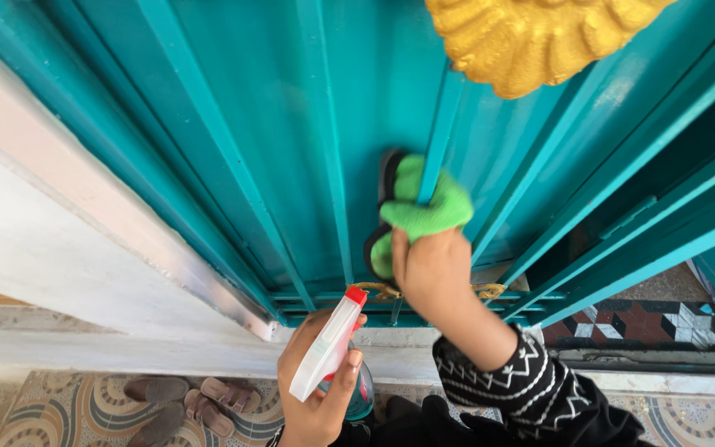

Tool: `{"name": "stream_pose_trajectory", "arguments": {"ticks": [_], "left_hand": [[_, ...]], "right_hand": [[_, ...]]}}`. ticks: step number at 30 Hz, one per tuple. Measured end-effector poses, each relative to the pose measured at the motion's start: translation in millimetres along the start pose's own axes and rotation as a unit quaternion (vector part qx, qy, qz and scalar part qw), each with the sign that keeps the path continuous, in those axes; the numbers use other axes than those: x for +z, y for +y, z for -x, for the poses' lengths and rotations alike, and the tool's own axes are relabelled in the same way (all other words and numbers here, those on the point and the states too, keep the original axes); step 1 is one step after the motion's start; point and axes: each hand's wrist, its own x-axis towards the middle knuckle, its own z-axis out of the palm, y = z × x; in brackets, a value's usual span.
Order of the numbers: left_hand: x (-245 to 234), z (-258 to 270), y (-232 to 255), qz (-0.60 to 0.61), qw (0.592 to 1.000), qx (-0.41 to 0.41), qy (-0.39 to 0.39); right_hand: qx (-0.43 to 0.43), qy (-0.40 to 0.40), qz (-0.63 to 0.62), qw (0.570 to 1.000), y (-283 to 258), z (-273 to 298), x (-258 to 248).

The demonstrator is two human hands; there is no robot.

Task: The person cleans a teal metal door by spraying a cleaning solution and wiping the surface with a green and grey cloth. The person holds the spray bottle in the left hand and wipes the door with the right hand, focusing on the lower and middle sections.

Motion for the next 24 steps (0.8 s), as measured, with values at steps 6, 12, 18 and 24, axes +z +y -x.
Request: {"name": "stream_pose_trajectory", "arguments": {"ticks": [6,12,18,24], "left_hand": [[2.1,-1.5,-2.7,0.006,1.0,0.02,-0.008],[-0.1,-0.5,-8.0,0.005,1.0,-0.005,-0.009],[-3.3,5.5,-11.9,0.002,1.0,-0.015,-0.006],[-9.7,11.7,-12.9,0.003,0.999,-0.054,0.003]], "right_hand": [[0.002,-0.03,-0.096,0.995,16.1,45.5,14.6],[0.0,-0.106,-0.135,0.985,20.3,61.4,5.7],[0.025,-0.077,-0.125,0.989,3.0,53.9,1.0],[-0.078,0.037,-0.022,0.996,-16.1,-4.5,-38.7]]}}
